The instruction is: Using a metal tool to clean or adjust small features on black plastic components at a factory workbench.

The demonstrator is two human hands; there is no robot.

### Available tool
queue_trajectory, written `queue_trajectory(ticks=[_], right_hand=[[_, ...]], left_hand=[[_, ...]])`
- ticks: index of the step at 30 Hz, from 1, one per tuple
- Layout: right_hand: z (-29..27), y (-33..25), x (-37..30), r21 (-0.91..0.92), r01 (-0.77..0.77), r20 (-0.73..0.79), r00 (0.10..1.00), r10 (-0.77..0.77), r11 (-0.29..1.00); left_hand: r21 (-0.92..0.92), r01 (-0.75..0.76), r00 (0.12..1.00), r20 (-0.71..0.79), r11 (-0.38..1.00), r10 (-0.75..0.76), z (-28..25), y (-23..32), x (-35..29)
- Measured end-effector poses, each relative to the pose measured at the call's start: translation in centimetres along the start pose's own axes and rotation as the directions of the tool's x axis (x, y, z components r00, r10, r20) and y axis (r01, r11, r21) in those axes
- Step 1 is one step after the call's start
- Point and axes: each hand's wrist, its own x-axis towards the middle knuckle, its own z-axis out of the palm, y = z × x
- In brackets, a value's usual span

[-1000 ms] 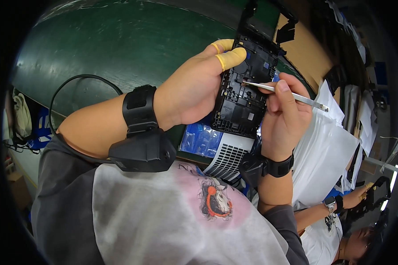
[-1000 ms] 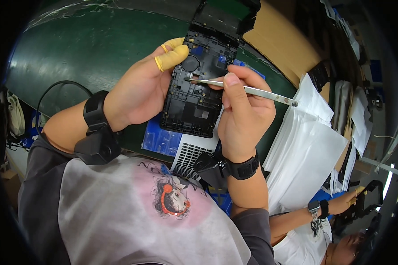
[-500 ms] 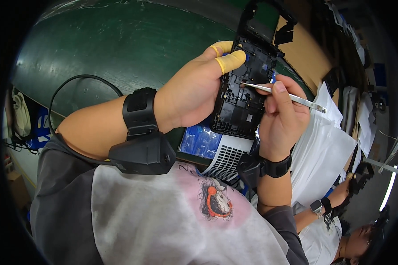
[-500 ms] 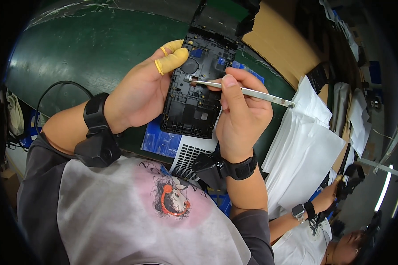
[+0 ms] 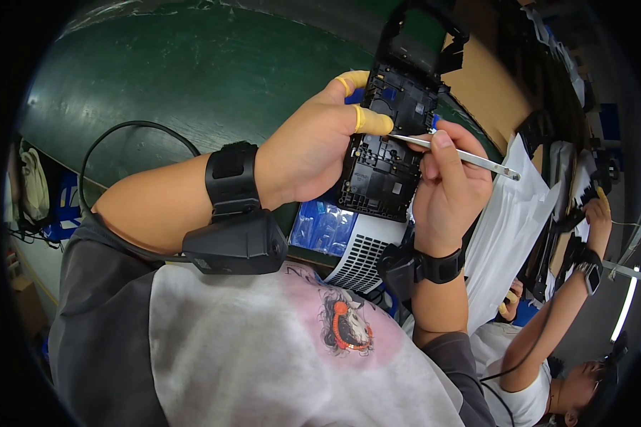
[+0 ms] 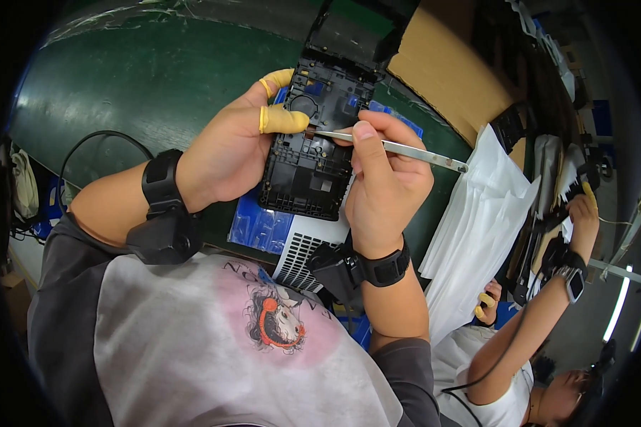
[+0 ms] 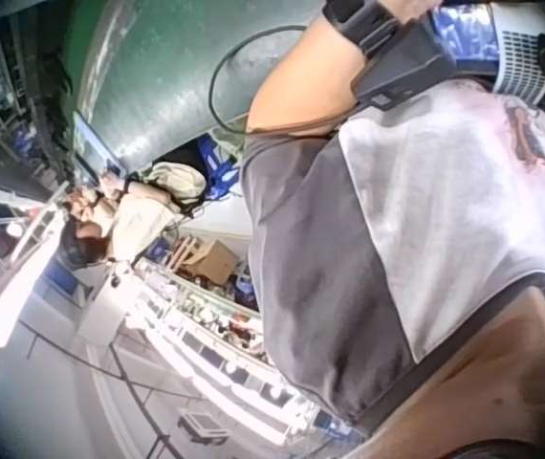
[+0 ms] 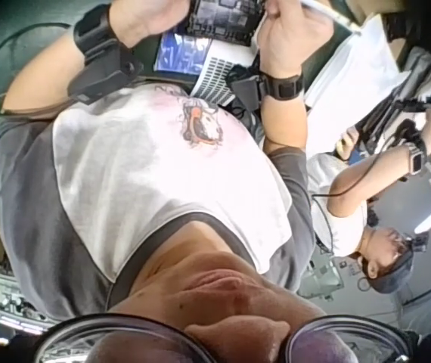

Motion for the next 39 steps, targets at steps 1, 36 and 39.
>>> queue_trajectory(ticks=[1, 36, 39], right_hand=[[0.0, 0.0, 0.2, 0.014, -0.003, 0.004, 1.000, 0.003, 1.000], [-9.4, -6.1, 1.7, 0.484, 0.360, -0.563, 0.826, -0.031, 0.798], [-8.9, -6.3, 1.8, 0.483, 0.351, -0.563, 0.826, -0.023, 0.802]], left_hand=[[-0.007, 0.000, 1.000, 0.007, 1.000, 0.000, 0.0, 0.1, 0.2], [0.980, -0.162, 0.986, 0.156, -0.112, -0.054, 12.1, -4.2, 35.7], [0.939, -0.006, 0.960, 0.102, 0.345, -0.261, 9.0, 1.6, 33.5]])
